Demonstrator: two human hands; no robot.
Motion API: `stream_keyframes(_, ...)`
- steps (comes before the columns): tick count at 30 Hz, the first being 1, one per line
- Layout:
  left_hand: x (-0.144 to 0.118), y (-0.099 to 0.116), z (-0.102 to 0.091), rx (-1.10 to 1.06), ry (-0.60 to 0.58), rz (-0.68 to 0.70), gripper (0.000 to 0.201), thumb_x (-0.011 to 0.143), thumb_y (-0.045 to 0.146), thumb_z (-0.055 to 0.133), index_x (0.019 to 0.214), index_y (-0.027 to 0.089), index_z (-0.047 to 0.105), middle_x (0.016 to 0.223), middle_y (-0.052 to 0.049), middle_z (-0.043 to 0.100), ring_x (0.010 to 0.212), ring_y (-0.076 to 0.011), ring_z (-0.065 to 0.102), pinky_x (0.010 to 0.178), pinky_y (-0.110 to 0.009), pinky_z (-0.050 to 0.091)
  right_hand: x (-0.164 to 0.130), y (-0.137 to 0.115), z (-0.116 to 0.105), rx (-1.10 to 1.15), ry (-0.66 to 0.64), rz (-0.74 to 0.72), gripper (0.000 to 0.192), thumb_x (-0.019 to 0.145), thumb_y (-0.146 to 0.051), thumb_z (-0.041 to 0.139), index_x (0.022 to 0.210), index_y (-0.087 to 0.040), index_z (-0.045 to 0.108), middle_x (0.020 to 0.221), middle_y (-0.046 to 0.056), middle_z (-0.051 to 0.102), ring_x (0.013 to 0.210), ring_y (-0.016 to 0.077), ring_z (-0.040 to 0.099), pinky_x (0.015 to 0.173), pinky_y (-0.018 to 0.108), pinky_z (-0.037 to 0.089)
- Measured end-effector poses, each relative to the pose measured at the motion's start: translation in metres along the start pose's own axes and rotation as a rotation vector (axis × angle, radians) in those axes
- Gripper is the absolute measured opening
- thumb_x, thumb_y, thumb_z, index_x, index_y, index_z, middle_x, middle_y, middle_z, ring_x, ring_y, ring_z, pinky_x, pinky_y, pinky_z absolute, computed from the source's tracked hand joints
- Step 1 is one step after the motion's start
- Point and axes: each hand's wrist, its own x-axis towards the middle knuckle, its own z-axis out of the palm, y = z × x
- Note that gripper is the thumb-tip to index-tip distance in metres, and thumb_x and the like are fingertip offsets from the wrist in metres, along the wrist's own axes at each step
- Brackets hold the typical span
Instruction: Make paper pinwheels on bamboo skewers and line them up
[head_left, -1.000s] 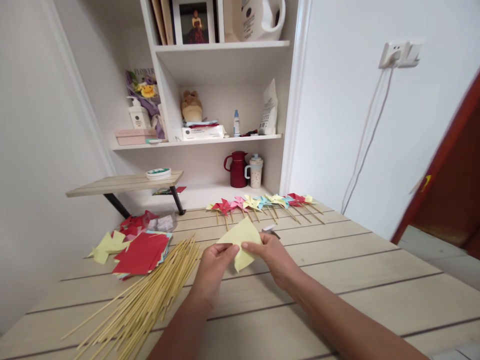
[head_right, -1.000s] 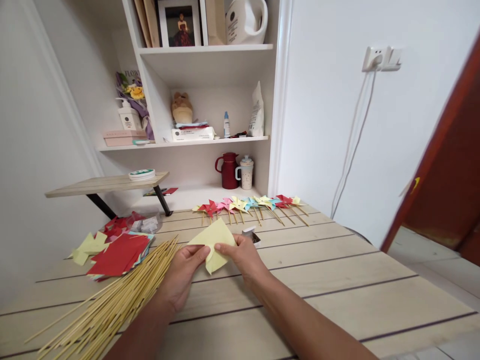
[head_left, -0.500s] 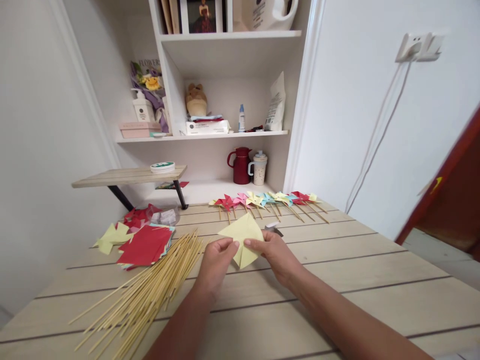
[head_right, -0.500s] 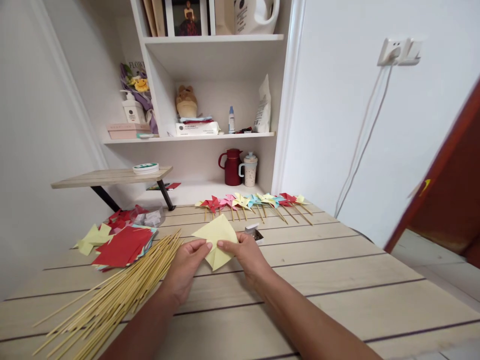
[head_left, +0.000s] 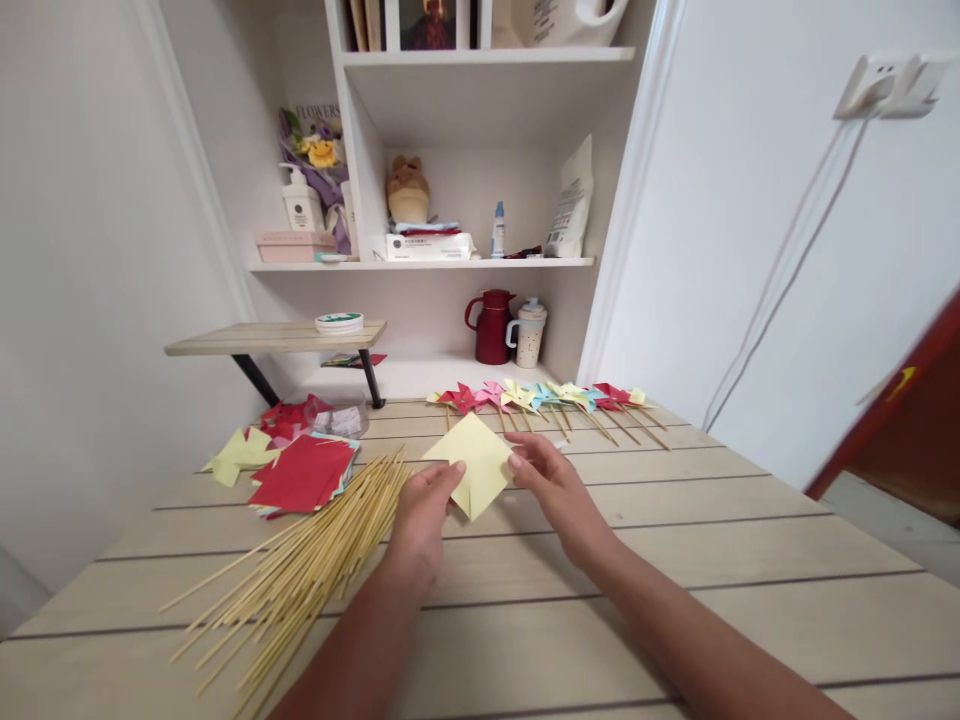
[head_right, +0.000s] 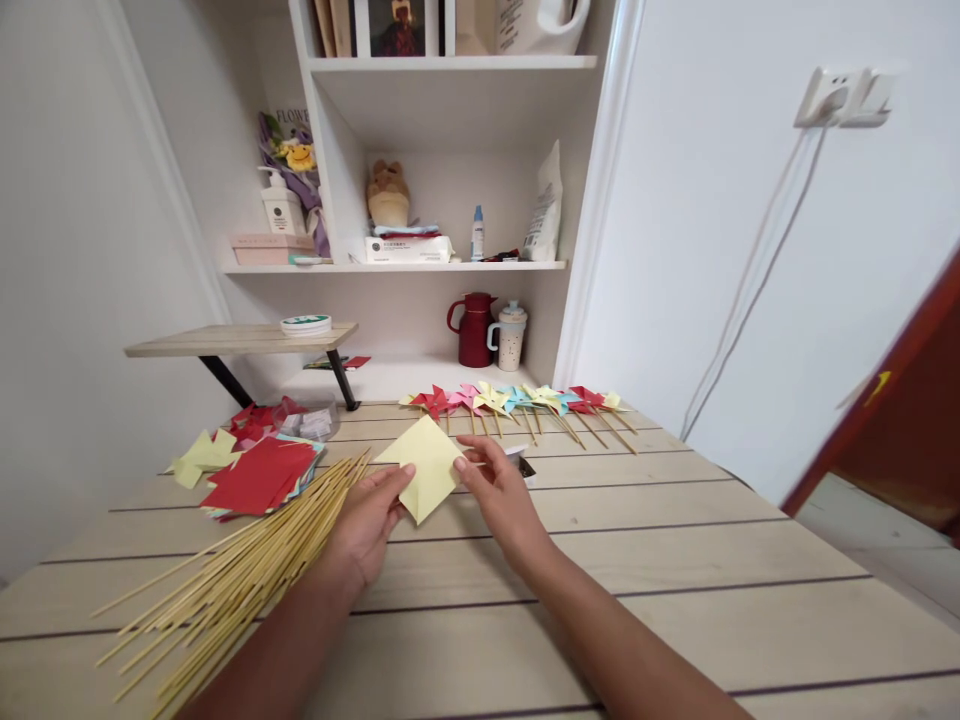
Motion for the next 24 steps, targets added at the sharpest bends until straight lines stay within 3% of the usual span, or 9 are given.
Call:
stream_keyframes(4,0.001,0.005,-0.003,-0.104,0.045,0.021,0.027,0.063,0.033,0.084,0.08,0.014,0.074,0.085,-0.008,0.076,0.075,-0.0166,0.068,0.07,-0.026,0.05,-0.003,0.001,-0.004,-0.347,0.054,-0.277,0.043,0.087,-0.037,0.063,0.129,-0.029,0.057,0.101,0.004,0.054,0.086,0.0188,0.057,0.083,0.036,0.049)
stream_keyframes(7,0.001,0.007,-0.002,-0.135,0.042,0.025,0.03,0.064,0.034,0.084,0.083,0.013,0.074,0.088,-0.009,0.076,0.075,-0.0162,0.068,0.07,-0.025,0.05,-0.009,0.004,0.0,-0.575,0.078,-0.503,0.039,0.089,-0.025,0.059,0.127,-0.029,0.061,0.083,0.001,0.047,0.071,0.0163,0.051,0.072,0.032,0.048)
stream_keyframes(10,-0.001,0.007,-0.001,-0.19,-0.005,0.026,0.032,0.063,0.034,0.085,0.084,0.012,0.075,0.087,-0.009,0.076,0.075,-0.0153,0.067,0.07,-0.025,0.05,-0.015,0.011,0.008,-0.703,0.006,-0.648,0.036,0.09,-0.014,0.053,0.121,-0.028,0.065,0.077,0.0,0.048,0.067,0.0154,0.051,0.062,0.027,0.044)
stream_keyframes(15,-0.004,0.008,0.001,-0.25,-0.055,-0.02,0.031,0.061,0.03,0.086,0.084,0.012,0.074,0.083,-0.007,0.075,0.073,-0.0132,0.065,0.068,-0.022,0.049,-0.017,0.026,0.018,-0.74,-0.076,-0.678,0.038,0.088,-0.006,0.051,0.117,-0.026,0.065,0.078,0.001,0.061,0.067,0.0142,0.057,0.061,0.024,0.044)
stream_keyframes(19,-0.008,0.01,0.003,-0.225,-0.062,-0.029,0.03,0.063,0.031,0.085,0.084,0.012,0.075,0.082,-0.007,0.074,0.074,-0.0137,0.065,0.068,-0.022,0.049,-0.015,0.025,0.015,-0.692,-0.009,-0.653,0.029,0.088,-0.009,0.055,0.111,-0.023,0.066,0.082,0.003,0.066,0.067,0.0152,0.058,0.06,0.025,0.044)
stream_keyframes(24,-0.009,0.009,0.004,-0.161,-0.063,-0.004,0.031,0.064,0.034,0.084,0.083,0.012,0.075,0.082,-0.009,0.074,0.073,-0.0148,0.064,0.069,-0.024,0.049,-0.013,0.014,0.009,-0.614,0.086,-0.646,0.015,0.088,-0.015,0.06,0.096,-0.022,0.07,0.072,0.002,0.062,0.059,0.0145,0.053,0.054,0.025,0.04)
